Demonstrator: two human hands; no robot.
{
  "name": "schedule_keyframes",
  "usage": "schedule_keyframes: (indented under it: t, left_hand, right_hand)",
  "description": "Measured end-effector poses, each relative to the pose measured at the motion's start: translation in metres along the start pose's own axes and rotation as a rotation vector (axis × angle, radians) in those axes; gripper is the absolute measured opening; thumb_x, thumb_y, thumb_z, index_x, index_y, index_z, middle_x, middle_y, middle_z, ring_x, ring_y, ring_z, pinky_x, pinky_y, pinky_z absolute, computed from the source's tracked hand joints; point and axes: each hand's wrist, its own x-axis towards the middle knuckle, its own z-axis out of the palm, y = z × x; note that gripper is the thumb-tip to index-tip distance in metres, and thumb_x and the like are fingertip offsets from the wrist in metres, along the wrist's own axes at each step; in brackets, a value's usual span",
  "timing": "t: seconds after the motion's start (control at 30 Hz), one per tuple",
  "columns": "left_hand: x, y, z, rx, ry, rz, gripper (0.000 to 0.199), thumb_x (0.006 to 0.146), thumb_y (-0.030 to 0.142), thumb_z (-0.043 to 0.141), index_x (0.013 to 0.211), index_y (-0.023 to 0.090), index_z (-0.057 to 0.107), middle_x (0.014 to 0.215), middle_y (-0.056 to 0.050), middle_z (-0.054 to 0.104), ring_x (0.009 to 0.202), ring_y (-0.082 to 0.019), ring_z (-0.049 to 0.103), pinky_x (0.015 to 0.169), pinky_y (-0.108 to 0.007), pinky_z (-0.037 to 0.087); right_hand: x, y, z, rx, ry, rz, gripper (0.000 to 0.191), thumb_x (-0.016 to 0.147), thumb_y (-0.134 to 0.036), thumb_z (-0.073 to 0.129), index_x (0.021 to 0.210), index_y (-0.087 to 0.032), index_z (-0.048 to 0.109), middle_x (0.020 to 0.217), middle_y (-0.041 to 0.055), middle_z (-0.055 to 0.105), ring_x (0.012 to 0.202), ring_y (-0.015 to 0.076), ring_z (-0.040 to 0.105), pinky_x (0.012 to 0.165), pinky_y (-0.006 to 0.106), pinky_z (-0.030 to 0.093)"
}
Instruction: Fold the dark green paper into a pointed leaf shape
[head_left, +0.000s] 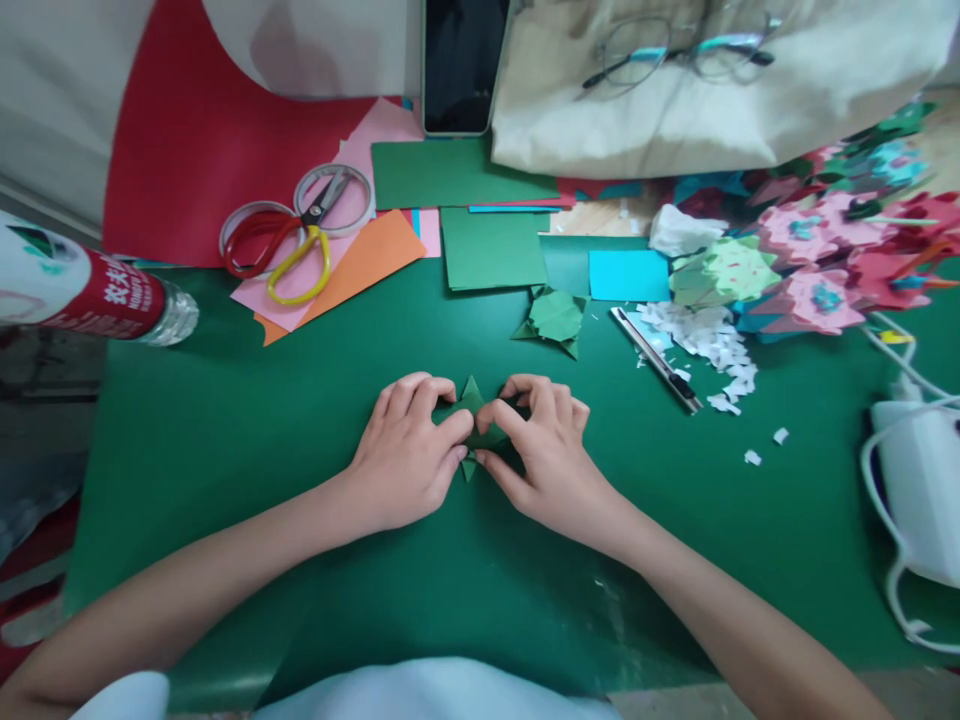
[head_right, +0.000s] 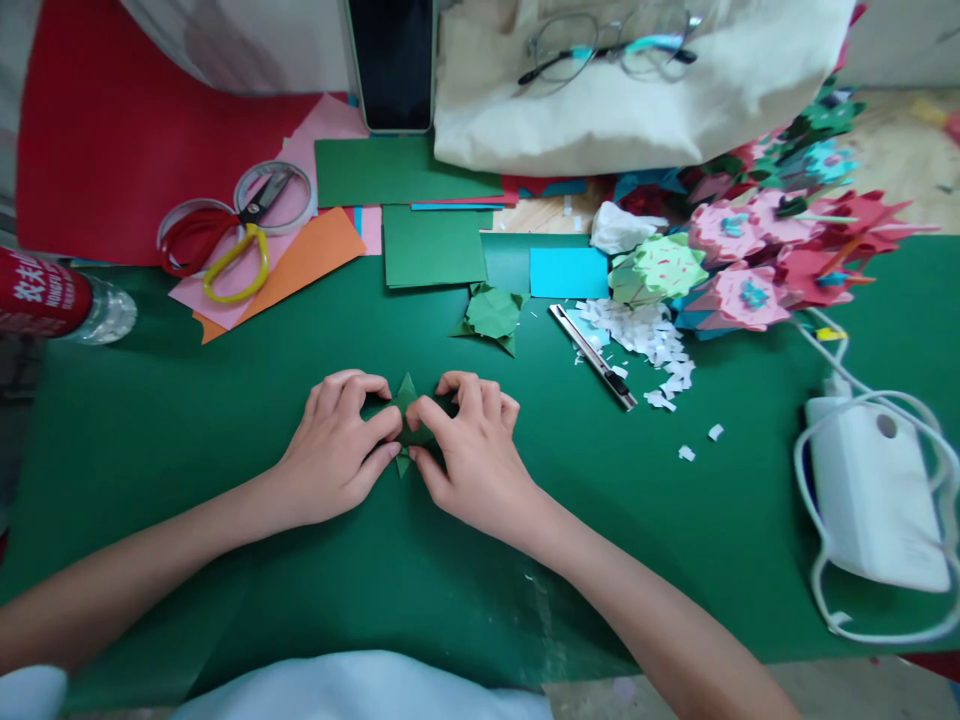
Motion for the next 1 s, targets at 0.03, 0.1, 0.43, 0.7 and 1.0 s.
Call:
schedule_keyframes:
  t: [0.03, 0.1, 0.43, 0.7, 1.0]
  left_hand:
    - [0.0, 0.0, 0.0, 0.002, 0.007, -0.009, 0.014, 0.083, 0.027, 0.056, 0.096, 0.023, 0.058, 0.115, -0.011, 0.046, 0.115, -0.032, 0.037, 0.092, -0.052, 0.04]
    - [-0.001, 0.0, 0.0, 0.004, 0.014, -0.026, 0.015, 0.083, 0.028, 0.056, 0.097, 0.024, 0.058, 0.115, -0.01, 0.044, 0.118, -0.032, 0.036, 0.095, -0.053, 0.038]
    - [-0.002, 0.0, 0.002, 0.033, 0.008, -0.027, 0.017, 0.082, 0.021, 0.052, 0.098, 0.024, 0.058, 0.119, -0.01, 0.042, 0.124, -0.032, 0.034, 0.1, -0.052, 0.036]
    - [-0.004, -0.005, 0.001, 0.014, 0.007, 0.015, 0.019, 0.08, 0.016, 0.052, 0.098, 0.022, 0.056, 0.121, -0.01, 0.045, 0.126, -0.032, 0.035, 0.102, -0.05, 0.035]
    - [-0.007, -0.004, 0.003, 0.067, 0.066, 0.08, 0.035, 0.084, 0.044, 0.057, 0.106, 0.018, 0.055, 0.122, -0.014, 0.047, 0.122, -0.032, 0.04, 0.1, -0.047, 0.037]
  right_hand:
    - [0.0, 0.0, 0.0, 0.001, -0.008, 0.009, 0.015, 0.081, -0.027, 0.059, 0.096, -0.025, 0.055, 0.11, 0.0092, 0.042, 0.106, 0.0277, 0.039, 0.084, 0.044, 0.029]
    - [0.001, 0.0, -0.001, 0.003, -0.021, 0.024, 0.015, 0.082, -0.028, 0.059, 0.097, -0.025, 0.055, 0.111, 0.0093, 0.041, 0.108, 0.0282, 0.039, 0.085, 0.044, 0.03]
    - [0.0, 0.003, -0.003, 0.018, -0.056, 0.002, 0.013, 0.086, -0.028, 0.055, 0.099, -0.027, 0.057, 0.113, 0.0079, 0.042, 0.109, 0.027, 0.038, 0.085, 0.042, 0.027]
    - [-0.002, 0.01, -0.003, 0.187, -0.014, -0.103, 0.019, 0.087, -0.017, 0.049, 0.101, -0.024, 0.06, 0.108, 0.0044, 0.056, 0.101, 0.0206, 0.046, 0.083, 0.038, 0.026]
    - [-0.008, 0.01, 0.004, 0.318, 0.113, -0.135, 0.026, 0.089, -0.013, 0.046, 0.106, -0.022, 0.062, 0.1, 0.0047, 0.062, 0.095, 0.018, 0.053, 0.081, 0.037, 0.032]
